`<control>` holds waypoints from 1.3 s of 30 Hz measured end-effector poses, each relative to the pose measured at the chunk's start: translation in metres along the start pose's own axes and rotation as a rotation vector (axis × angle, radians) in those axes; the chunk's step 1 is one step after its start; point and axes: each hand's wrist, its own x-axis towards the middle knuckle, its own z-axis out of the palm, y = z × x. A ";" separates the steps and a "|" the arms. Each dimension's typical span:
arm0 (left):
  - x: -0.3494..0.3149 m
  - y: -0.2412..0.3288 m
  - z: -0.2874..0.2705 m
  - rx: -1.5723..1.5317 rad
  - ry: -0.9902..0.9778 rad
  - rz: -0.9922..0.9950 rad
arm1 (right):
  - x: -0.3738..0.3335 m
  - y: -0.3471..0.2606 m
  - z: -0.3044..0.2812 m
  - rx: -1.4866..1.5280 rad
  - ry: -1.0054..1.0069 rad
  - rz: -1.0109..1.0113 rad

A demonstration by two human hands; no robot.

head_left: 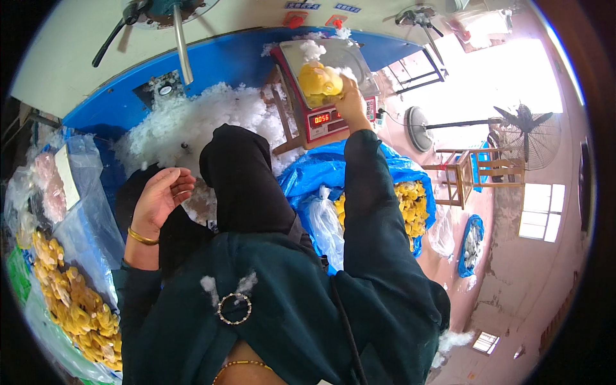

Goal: The person repeatedly picks up yellow plastic molds and stuffs white cotton-like material into them using both hands. The person places the filled molds onto a digital scale and then sets them aside in a pile.

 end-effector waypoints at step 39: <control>-0.037 -0.020 0.017 -0.595 0.001 0.634 | -0.099 -0.314 -0.020 0.688 -0.445 -0.783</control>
